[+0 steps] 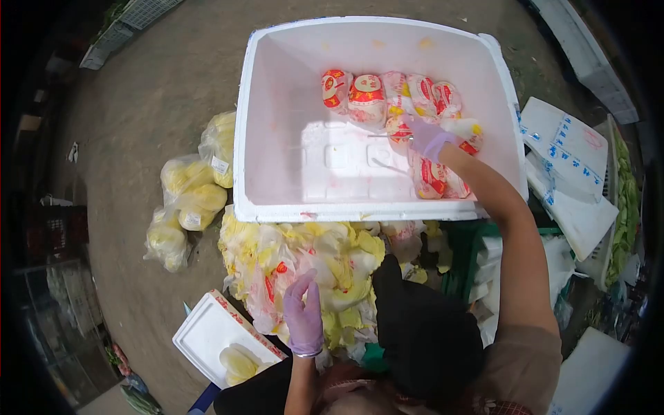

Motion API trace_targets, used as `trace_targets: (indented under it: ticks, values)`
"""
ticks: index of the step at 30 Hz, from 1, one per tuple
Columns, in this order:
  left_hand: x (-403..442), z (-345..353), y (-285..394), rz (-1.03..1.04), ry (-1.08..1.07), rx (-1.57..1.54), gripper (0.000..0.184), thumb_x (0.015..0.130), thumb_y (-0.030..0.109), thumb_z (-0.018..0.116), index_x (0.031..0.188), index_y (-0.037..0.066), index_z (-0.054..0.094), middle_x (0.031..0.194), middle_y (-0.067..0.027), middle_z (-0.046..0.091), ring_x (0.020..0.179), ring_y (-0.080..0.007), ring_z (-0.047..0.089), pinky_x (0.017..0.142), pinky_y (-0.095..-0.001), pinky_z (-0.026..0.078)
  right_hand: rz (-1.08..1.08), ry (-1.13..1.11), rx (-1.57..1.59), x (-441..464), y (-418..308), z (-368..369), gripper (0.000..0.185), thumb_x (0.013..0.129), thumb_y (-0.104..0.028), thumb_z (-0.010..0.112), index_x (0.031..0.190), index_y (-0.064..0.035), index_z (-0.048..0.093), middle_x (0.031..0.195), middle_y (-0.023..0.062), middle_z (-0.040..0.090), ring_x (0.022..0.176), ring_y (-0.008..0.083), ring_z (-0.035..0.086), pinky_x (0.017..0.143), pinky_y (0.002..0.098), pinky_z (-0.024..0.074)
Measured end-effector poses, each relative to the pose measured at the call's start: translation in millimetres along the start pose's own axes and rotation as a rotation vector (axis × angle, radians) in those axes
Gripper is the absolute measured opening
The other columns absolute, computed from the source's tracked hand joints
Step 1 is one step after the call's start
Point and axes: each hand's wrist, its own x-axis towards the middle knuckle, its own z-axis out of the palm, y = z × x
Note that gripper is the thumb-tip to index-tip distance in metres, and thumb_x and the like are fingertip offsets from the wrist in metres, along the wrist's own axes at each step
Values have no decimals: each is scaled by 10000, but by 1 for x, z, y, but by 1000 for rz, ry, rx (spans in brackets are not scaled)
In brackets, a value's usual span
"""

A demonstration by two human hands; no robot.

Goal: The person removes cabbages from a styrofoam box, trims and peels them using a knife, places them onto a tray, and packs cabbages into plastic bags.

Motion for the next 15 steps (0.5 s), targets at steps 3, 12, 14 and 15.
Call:
trace_targets:
  ticks: [3,12,14,15]
  values:
    - [13,7,-1,-34,-14,-21,219,886,56,575,1096,25,628,1077,-110,616,995,-212,569,883,-307,438,74,-55,-86,29,-10,22,925,778,-160,668,1461,-133,44,1423,231,303,1028,373,586,854,428,488]
    - [50,18,8,61,-41,-63,204,883,33,570,1077,11,630,1077,-111,622,1000,-197,569,898,-300,425,129,-32,-265,60,1,61,954,753,-160,690,1455,-77,50,1374,301,338,919,384,633,742,411,530]
    - [51,20,13,53,-33,-121,205,883,31,570,1078,10,629,1080,-113,621,1000,-198,569,901,-300,423,49,9,-327,61,6,60,915,752,-164,686,1444,-60,98,1361,303,353,900,380,638,727,411,532]
    - [51,21,13,49,-30,-147,205,883,30,569,1078,9,629,1082,-114,620,1001,-199,569,902,-301,423,9,29,-355,62,6,61,896,751,-166,684,1438,-52,122,1355,303,361,890,378,641,719,411,533]
